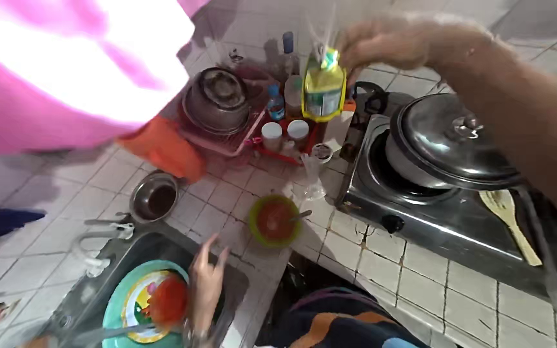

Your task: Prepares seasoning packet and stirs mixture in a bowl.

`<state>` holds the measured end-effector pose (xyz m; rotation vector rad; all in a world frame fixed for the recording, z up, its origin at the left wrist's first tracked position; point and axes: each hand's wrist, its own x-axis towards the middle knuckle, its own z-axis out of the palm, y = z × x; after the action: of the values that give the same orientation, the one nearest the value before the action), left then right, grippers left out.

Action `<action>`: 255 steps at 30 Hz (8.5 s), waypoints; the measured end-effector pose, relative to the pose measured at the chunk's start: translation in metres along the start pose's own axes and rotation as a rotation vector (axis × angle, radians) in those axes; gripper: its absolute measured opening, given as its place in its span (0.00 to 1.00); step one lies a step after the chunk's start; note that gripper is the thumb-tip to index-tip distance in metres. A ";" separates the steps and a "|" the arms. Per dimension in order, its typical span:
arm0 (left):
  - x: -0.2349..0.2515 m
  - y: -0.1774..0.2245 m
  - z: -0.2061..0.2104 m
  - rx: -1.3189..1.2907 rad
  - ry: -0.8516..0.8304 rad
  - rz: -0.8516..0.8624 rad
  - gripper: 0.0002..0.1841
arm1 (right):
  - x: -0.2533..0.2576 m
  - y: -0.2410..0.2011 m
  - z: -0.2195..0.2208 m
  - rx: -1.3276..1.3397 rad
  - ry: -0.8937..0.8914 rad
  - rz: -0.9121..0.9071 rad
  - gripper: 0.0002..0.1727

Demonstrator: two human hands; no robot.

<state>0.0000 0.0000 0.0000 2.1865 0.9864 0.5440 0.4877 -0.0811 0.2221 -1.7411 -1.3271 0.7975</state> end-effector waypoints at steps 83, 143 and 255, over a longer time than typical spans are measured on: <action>-0.005 0.060 0.066 -1.356 -0.388 -0.310 0.23 | -0.181 0.134 0.344 0.911 0.250 0.314 0.21; 0.121 0.043 0.090 -0.253 -0.401 0.188 0.10 | -0.157 0.152 0.306 0.639 0.599 0.320 0.09; 0.000 0.081 0.090 -0.759 0.010 0.334 0.04 | -0.168 0.079 0.312 0.023 0.497 -0.320 0.09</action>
<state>0.0940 -0.0756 -0.0038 1.6455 0.3155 0.9085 0.2187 -0.1883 0.0037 -1.5225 -1.1973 0.1793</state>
